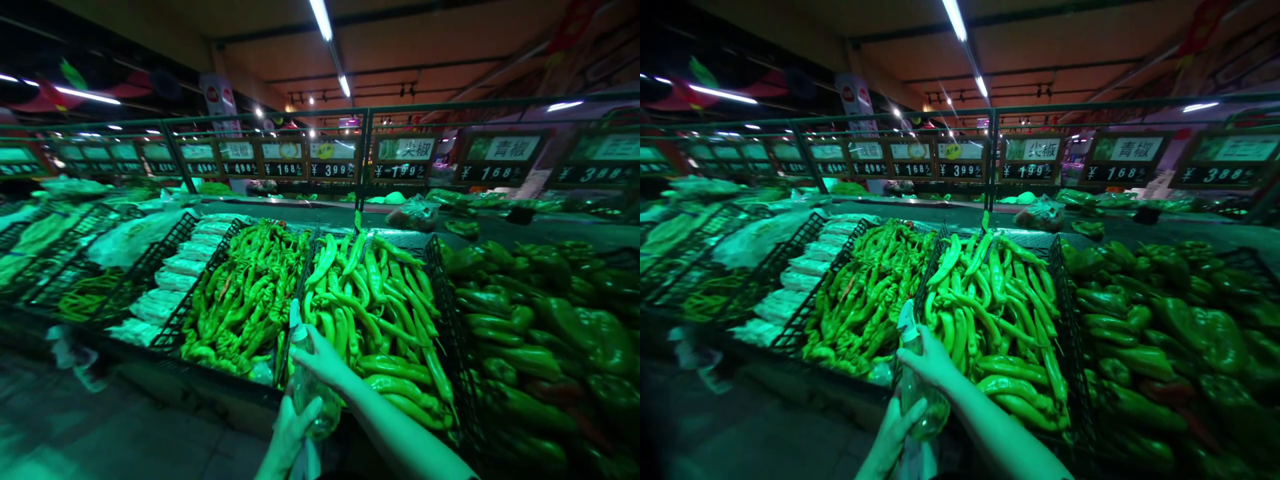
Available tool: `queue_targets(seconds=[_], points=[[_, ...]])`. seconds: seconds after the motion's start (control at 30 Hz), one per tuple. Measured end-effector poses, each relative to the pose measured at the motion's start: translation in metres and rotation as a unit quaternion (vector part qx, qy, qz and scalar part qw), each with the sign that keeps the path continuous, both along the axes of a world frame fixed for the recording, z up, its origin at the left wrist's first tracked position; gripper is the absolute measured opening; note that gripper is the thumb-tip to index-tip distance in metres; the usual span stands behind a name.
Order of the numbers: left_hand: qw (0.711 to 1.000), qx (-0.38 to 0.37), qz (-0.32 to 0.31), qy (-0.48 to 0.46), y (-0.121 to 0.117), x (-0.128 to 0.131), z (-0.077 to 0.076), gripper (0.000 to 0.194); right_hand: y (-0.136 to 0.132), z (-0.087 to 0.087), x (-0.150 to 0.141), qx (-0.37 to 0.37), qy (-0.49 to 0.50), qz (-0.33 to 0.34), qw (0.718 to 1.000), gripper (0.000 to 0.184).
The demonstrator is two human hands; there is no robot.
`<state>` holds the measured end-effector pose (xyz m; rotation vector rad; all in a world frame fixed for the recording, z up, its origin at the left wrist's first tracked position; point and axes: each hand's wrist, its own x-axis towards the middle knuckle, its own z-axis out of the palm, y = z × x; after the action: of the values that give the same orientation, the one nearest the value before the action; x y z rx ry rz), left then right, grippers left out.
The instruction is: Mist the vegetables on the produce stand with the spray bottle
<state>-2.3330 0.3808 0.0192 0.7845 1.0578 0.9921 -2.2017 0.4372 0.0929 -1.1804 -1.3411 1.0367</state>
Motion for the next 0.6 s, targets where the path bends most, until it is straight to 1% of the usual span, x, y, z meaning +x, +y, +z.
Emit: queue_targets(seconds=[0.07,0.1,0.17,0.27,0.33,0.4,0.47,0.6], points=[[0.999,0.031,-0.016,-0.017,0.014,-0.003,0.007,0.113,0.009,0.004,-0.005,-0.005,0.009,-0.019,1.000,0.041],[0.998,0.049,-0.040,-0.024,0.022,-0.002,0.010,0.108,0.012,0.005,-0.004,-0.005,0.016,-0.030,0.999,0.039],[0.990,0.080,-0.106,-0.041,0.036,0.003,0.017,0.102,0.015,0.006,0.003,0.001,0.027,-0.068,0.997,0.036],[0.970,0.118,-0.203,-0.066,0.054,0.020,0.023,0.104,0.011,0.003,0.027,0.009,0.046,-0.145,0.988,0.034],[0.949,0.135,-0.274,-0.073,0.062,0.039,0.026,0.107,0.002,0.000,0.048,0.010,0.061,-0.200,0.978,0.036],[0.919,0.152,-0.355,-0.078,0.066,0.061,0.030,0.107,-0.013,-0.002,0.069,0.009,0.080,-0.255,0.964,0.040],[0.889,0.162,-0.419,-0.083,0.066,0.086,0.033,0.106,-0.030,-0.002,0.089,0.008,0.097,-0.305,0.947,0.045],[0.861,0.149,-0.477,-0.090,0.061,0.130,0.040,0.100,-0.062,0.002,0.121,0.015,0.128,-0.383,0.915,0.057]])
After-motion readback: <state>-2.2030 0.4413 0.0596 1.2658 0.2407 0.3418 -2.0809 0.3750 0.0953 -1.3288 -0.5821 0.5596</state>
